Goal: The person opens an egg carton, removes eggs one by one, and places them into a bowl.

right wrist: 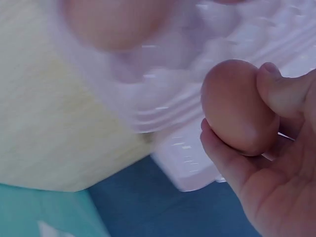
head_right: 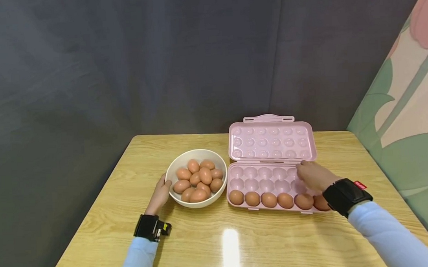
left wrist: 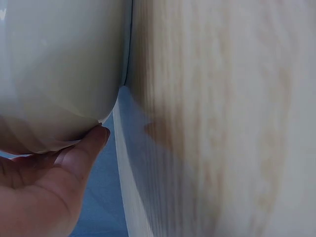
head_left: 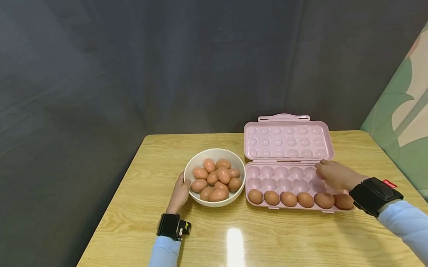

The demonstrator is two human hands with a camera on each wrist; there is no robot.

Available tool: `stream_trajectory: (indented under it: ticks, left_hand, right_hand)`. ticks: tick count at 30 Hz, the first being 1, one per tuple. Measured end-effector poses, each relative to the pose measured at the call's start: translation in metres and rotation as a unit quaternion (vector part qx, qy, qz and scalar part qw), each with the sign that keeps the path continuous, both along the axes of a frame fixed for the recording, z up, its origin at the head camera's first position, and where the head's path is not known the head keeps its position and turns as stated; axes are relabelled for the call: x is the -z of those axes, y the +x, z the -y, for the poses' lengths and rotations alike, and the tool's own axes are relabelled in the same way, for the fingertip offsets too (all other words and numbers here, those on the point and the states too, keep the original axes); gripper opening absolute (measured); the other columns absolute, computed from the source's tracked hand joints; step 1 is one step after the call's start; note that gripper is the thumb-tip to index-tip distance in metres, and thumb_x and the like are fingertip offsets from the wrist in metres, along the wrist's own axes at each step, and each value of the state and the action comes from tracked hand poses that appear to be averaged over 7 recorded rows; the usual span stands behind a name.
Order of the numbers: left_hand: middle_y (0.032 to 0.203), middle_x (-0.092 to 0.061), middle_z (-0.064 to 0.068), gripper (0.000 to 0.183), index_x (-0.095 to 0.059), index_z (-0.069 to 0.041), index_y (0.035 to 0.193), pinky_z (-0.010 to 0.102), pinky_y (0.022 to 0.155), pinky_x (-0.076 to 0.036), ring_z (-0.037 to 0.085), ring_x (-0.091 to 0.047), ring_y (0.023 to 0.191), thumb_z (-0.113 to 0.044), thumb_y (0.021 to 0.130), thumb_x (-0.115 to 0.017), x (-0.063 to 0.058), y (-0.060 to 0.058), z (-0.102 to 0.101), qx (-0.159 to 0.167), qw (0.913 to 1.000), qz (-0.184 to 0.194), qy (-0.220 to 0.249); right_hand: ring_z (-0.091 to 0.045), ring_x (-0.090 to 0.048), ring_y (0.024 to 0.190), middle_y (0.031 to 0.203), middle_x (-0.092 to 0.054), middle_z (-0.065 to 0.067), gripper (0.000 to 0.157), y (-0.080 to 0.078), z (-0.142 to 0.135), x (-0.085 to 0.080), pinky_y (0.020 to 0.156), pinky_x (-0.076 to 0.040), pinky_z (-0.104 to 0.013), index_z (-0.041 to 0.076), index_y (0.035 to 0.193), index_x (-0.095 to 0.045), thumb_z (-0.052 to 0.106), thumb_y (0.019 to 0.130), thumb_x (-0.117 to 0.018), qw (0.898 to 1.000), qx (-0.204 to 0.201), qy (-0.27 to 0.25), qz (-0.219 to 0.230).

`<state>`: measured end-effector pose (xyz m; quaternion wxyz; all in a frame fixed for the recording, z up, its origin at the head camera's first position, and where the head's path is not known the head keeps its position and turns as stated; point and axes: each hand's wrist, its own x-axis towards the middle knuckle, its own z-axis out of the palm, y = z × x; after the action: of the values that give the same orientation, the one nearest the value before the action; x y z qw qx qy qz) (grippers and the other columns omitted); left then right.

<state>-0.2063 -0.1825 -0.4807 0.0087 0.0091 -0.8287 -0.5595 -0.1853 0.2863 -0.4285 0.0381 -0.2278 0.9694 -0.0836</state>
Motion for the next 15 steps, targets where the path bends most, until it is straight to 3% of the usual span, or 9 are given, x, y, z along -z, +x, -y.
stream_trajectory:
  ticks: [4,8,15]
  left_hand:
    - [0.145,-0.031,0.022,0.049,-0.026,0.000,0.143,0.047,0.111,-0.023,0.034,-0.028,0.134,-0.009,0.095,-0.032,0.000,-0.003,0.002,0.000,1.0000,-0.001,-0.003]
    - [0.144,-0.030,0.024,0.049,-0.026,0.002,0.142,0.049,0.111,-0.022,0.036,-0.027,0.134,-0.009,0.095,-0.032,0.000,-0.003,0.002,0.004,1.0000,-0.004,0.007]
    - [0.146,-0.030,0.021,0.049,-0.026,0.000,0.143,0.046,0.112,-0.023,0.032,-0.027,0.135,-0.009,0.095,-0.031,0.001,-0.003,-0.001,0.001,1.0000,0.000,0.003]
  right_hand:
    - [-0.015,-0.046,0.065,0.074,-0.049,0.000,0.015,-0.010,0.030,-0.013,0.059,-0.045,-0.032,0.006,0.083,-0.056,-0.007,0.076,-0.060,0.997,-0.047,-0.017,-0.066]
    - [-0.014,-0.048,0.066,0.075,-0.049,-0.001,0.016,-0.018,0.069,-0.020,0.058,-0.046,-0.031,0.003,0.086,-0.057,-0.007,0.076,-0.063,0.982,-0.112,-0.056,-0.138]
    - [-0.020,-0.056,0.081,0.092,-0.057,-0.008,0.026,-0.024,0.141,-0.019,0.073,-0.052,-0.035,-0.001,0.104,-0.059,-0.001,0.079,-0.064,0.960,-0.188,-0.118,-0.173]
